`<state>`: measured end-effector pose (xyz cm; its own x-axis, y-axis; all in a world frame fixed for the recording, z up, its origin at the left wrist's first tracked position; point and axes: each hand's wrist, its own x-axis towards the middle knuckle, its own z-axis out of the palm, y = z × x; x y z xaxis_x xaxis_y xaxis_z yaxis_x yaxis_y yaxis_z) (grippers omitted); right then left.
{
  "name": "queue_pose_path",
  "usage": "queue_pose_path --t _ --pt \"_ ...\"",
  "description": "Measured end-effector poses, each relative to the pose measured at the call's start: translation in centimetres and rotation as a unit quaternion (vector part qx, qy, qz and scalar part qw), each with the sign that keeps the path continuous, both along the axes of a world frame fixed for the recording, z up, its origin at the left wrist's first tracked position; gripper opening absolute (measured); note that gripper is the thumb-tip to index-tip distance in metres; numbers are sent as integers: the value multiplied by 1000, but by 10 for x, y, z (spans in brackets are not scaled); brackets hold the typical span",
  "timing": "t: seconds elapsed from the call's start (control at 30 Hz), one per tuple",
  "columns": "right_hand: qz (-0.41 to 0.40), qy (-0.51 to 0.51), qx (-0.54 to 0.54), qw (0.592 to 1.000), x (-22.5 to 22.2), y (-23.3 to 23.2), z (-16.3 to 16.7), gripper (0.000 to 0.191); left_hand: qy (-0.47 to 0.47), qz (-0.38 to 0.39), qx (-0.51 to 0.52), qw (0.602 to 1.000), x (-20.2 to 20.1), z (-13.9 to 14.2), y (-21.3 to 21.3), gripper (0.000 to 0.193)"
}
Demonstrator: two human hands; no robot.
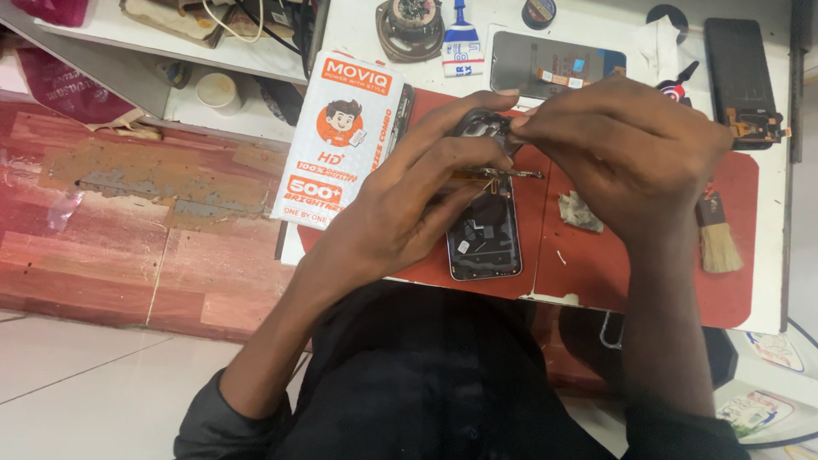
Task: The person handles a disassembled smartphone, repeatedly inserting and removing the battery and flex cables. They rotate the device to inspect internal components and connectors while working at a cluttered repair bench.
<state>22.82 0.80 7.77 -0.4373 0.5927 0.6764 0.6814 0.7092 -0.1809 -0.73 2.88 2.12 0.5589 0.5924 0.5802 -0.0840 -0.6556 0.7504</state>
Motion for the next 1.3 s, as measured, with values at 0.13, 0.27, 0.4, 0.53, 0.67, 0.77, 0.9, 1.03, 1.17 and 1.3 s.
queue_pose_path --t 0.13,0.27,0.4,0.53,0.67,0.77,0.9,1.03,1.17,1.3 --pt "3 27 -14 1000 2 1 -7 9 -4 -4 3 1000 0 -1 1 23" --pt "10 44 -9 999 -2 3 -5 12 0 -1 3 1000 -1 1 -1 25" --pt "-11 36 -36 999 -8 2 4 14 6 -2 -15 1000 0 2 -2 29" --pt "-20 135 -169 976 -9 0 11 16 2 -4 -9 1000 1 3 -3 28" --pt "0 152 -194 969 -6 2 12 19 9 4 -14 1000 1 4 -4 27" --pt "-12 98 -175 980 -2 3 11 18 17 14 -14 1000 1 6 -5 27" --pt "-17 68 -192 979 1 3 8 19 16 18 -20 1000 2 7 -6 29" --pt "-19 85 -212 973 0 4 3 20 15 35 5 999 4 8 -7 29" --pt "-16 112 -218 969 -2 7 -2 20 30 57 -20 998 5 6 -3 34" --pt "-15 133 -228 964 -2 7 -6 17 -8 77 -33 996 2 6 -7 35"
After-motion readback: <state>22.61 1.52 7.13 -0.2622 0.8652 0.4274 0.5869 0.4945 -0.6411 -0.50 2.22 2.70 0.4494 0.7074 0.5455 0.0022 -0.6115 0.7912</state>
